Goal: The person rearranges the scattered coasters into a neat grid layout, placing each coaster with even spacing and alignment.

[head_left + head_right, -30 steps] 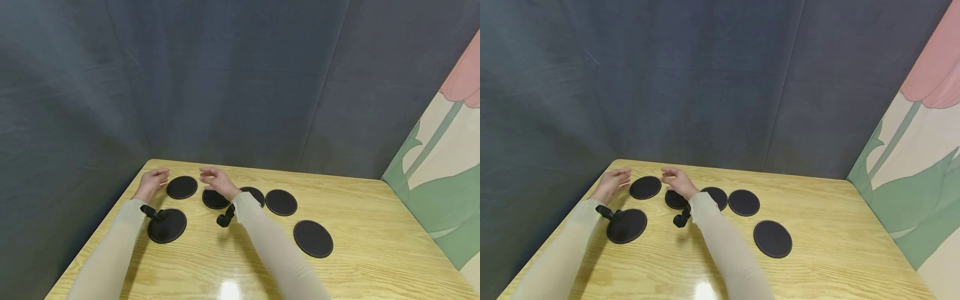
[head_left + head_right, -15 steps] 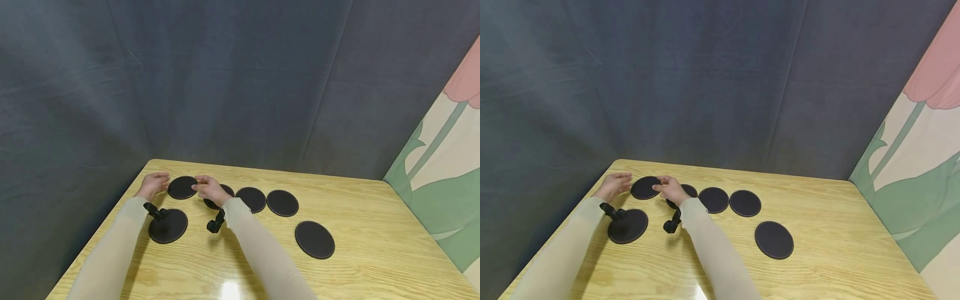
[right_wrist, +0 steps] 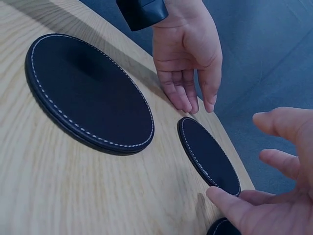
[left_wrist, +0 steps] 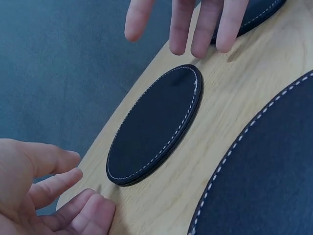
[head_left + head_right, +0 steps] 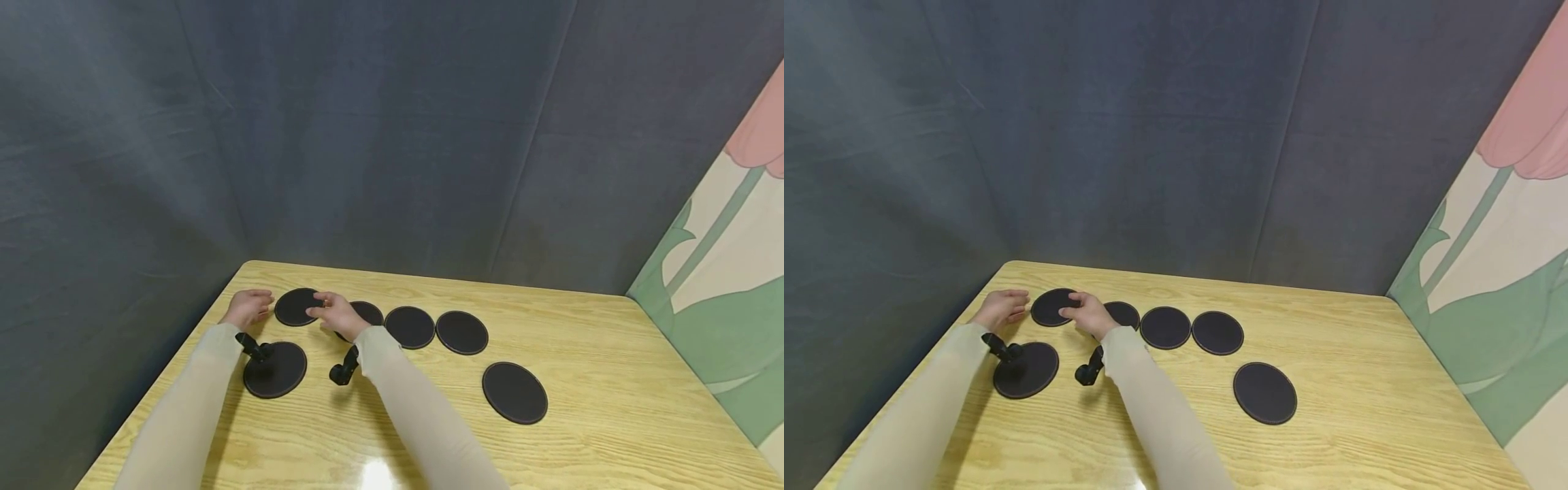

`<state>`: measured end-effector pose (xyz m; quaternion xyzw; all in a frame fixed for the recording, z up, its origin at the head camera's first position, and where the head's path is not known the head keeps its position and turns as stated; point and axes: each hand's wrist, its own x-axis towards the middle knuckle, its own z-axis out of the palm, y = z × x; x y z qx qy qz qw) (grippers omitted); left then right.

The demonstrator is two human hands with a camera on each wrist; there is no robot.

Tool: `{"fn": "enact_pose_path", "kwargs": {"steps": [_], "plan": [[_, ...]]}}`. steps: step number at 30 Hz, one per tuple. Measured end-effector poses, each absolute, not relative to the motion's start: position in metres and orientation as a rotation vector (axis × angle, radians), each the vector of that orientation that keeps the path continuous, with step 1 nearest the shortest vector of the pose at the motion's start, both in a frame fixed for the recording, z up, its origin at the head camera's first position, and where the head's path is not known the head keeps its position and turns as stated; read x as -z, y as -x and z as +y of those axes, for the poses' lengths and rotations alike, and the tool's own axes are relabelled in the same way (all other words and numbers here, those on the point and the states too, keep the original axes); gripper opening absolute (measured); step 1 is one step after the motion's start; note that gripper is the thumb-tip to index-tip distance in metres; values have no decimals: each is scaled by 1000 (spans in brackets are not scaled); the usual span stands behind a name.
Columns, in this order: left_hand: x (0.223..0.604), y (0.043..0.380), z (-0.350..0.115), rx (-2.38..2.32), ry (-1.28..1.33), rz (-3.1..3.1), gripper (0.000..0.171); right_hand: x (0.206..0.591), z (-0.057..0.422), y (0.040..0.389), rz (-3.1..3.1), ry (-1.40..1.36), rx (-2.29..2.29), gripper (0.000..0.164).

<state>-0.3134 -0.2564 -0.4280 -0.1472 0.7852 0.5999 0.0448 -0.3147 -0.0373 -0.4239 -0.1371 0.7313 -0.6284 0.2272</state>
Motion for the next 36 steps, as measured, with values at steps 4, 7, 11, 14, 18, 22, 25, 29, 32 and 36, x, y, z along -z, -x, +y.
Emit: {"fn": "enact_pose_path", "kwargs": {"steps": [4, 7, 11, 14, 18, 22, 25, 29, 32, 36], "plan": [[427, 314, -255, -1833, 464, 2385, 48, 423, -40, 314, 2045, 364, 1713, 56], [425, 314, -253, -1834, 477, 2377, 48, 424, -41, 315, 2045, 358, 1720, 55], [425, 315, -251, -1835, 480, 2376, 47, 425, -40, 315, 2055, 362, 1713, 54], [426, 316, -250, -1832, 485, 2379, 46, 426, -39, 316, 2058, 358, 1714, 53], [427, 317, -249, -1824, 485, 2380, 46, 428, -38, 317, 2051, 348, 1713, 52], [428, 318, -248, -1825, 468, 2376, 46, 434, -39, 320, 2087, 377, 1675, 50], [429, 318, -248, -1830, 467, 2386, 45, 433, -41, 320, 2125, 390, 1639, 48], [430, 319, -246, -1831, 498, 2397, 45, 428, -45, 316, 2140, 366, 1624, 46], [430, 319, -244, -1822, 514, 2411, 45, 427, -47, 315, 2116, 342, 1658, 46], [429, 317, -242, -1796, 523, 2448, 45, 426, -50, 315, 2074, 316, 1708, 46]]}}
